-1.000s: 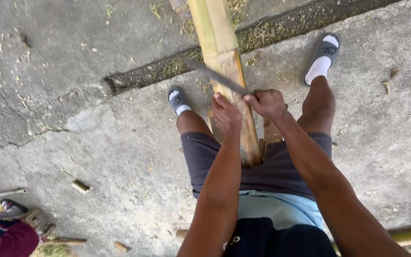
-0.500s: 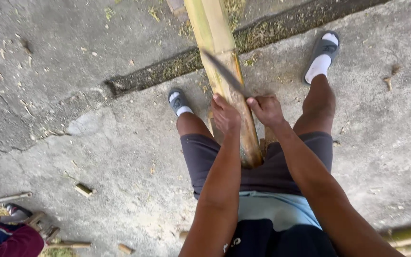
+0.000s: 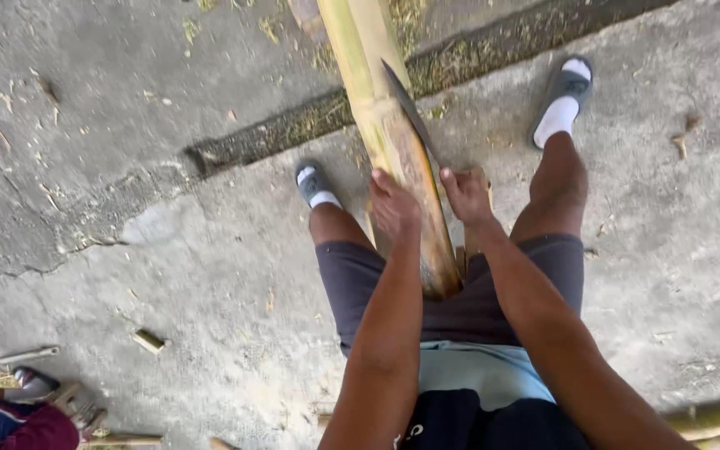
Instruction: Shaving the outer skin off a bamboo pole using a machete.
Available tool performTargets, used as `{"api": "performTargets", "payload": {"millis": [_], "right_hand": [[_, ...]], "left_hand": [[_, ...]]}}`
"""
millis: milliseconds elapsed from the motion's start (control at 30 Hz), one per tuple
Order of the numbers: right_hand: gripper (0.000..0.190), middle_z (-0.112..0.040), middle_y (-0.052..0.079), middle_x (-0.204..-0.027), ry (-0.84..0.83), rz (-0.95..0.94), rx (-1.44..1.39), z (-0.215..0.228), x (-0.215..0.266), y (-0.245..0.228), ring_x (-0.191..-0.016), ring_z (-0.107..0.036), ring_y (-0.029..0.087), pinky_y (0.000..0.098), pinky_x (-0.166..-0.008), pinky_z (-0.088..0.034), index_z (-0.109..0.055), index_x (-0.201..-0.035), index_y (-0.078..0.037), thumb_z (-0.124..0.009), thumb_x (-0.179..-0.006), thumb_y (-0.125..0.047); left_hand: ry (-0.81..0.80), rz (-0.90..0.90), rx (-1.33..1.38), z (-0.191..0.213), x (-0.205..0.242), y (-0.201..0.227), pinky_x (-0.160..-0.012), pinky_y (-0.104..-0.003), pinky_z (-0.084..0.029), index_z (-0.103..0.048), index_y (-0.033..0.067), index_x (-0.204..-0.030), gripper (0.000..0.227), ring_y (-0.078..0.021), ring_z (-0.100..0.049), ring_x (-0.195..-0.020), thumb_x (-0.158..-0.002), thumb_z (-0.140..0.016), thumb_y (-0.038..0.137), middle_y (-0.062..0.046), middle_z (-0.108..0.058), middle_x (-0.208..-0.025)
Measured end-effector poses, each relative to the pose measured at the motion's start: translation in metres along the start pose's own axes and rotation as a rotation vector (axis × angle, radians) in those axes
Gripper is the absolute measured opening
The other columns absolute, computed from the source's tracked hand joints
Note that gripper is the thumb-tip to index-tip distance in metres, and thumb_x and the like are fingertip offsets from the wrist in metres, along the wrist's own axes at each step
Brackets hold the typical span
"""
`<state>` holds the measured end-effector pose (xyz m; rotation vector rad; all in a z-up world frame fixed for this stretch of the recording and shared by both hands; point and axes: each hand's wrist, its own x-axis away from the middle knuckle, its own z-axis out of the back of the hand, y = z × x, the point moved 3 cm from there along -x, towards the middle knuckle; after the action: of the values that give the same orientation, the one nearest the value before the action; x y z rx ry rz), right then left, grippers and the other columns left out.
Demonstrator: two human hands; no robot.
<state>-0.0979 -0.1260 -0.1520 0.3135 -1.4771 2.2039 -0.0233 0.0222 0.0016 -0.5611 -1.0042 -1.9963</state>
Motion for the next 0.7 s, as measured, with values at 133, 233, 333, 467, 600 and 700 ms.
{"api": "performTargets", "payload": {"millis": [133,233,333,467,600,700], "right_hand": [[0.062,-0.058,0.016,-0.069,-0.069,0.137,0.065,0.009,0.023,-0.037,-0.065,-0.059,0.032,0.0454,-0.062,-0.048,-0.069,-0.085,0.001,-0.051,-0.108,-0.053],[0.058,-0.062,0.011,-0.069,-0.104,-0.274,0.024,0.031,0.032,-0.066,-0.062,-0.062,0.026,0.0454,-0.058,-0.05,-0.071,-0.091,-0.006,-0.049,-0.102,-0.059],[0.061,-0.063,0.022,-0.091,0.13,-0.001,-0.192,0.035,0.007,-0.058,-0.078,-0.061,0.037,0.0514,-0.067,-0.049,-0.061,-0.113,0.008,-0.045,-0.114,-0.051],[0.074,-0.057,0.017,-0.073,0.012,-0.434,-0.144,0.021,0.008,-0.011,-0.063,-0.058,0.025,0.0436,-0.06,-0.05,-0.066,-0.091,0.009,-0.049,-0.115,-0.059],[0.061,-0.063,0.016,-0.071,0.119,0.233,0.034,0.046,0.014,-0.046,-0.066,-0.065,0.027,0.0444,-0.062,-0.052,-0.069,-0.098,0.002,-0.048,-0.113,-0.053],[0.063,-0.061,0.019,-0.067,0.063,0.252,0.417,0.056,0.002,-0.071,-0.064,-0.064,0.037,0.0489,-0.064,-0.052,-0.061,-0.076,-0.005,-0.054,-0.109,-0.058]], "left_hand": [[0.03,-0.013,-0.01,-0.004,-0.011,-0.002,-0.111,-0.053,-0.034,-0.052,0.0106,-0.144,0.074,-0.0431,-0.05,-0.132,-0.102,-0.018,0.061,-0.021,-0.058,-0.14],[0.029,0.044,-0.012,0.003,0.01,-0.026,-0.11,-0.054,-0.036,-0.054,0.01,-0.14,0.072,-0.0436,-0.053,-0.129,-0.103,-0.019,0.06,-0.022,-0.061,-0.135],[0.028,-0.006,0.008,-0.022,-0.033,-0.005,-0.108,-0.055,-0.04,-0.059,0.0104,-0.136,0.069,-0.0437,-0.059,-0.125,-0.104,-0.022,0.06,-0.023,-0.066,-0.129],[0.047,0.054,-0.071,-0.008,-0.009,-0.035,-0.11,-0.056,-0.038,-0.056,0.0138,-0.141,0.067,-0.046,-0.054,-0.129,-0.102,-0.025,0.06,-0.021,-0.061,-0.137],[0.018,-0.004,0.017,-0.006,-0.013,-0.002,-0.112,-0.055,-0.036,-0.053,0.0146,-0.143,0.067,-0.0419,-0.055,-0.131,-0.102,-0.022,0.057,-0.017,-0.062,-0.138],[0.011,0.01,-0.001,-0.005,-0.013,-0.01,-0.113,-0.057,-0.034,-0.048,0.0136,-0.147,0.064,-0.0395,-0.056,-0.13,-0.105,-0.019,0.053,-0.017,-0.063,-0.137]]}}
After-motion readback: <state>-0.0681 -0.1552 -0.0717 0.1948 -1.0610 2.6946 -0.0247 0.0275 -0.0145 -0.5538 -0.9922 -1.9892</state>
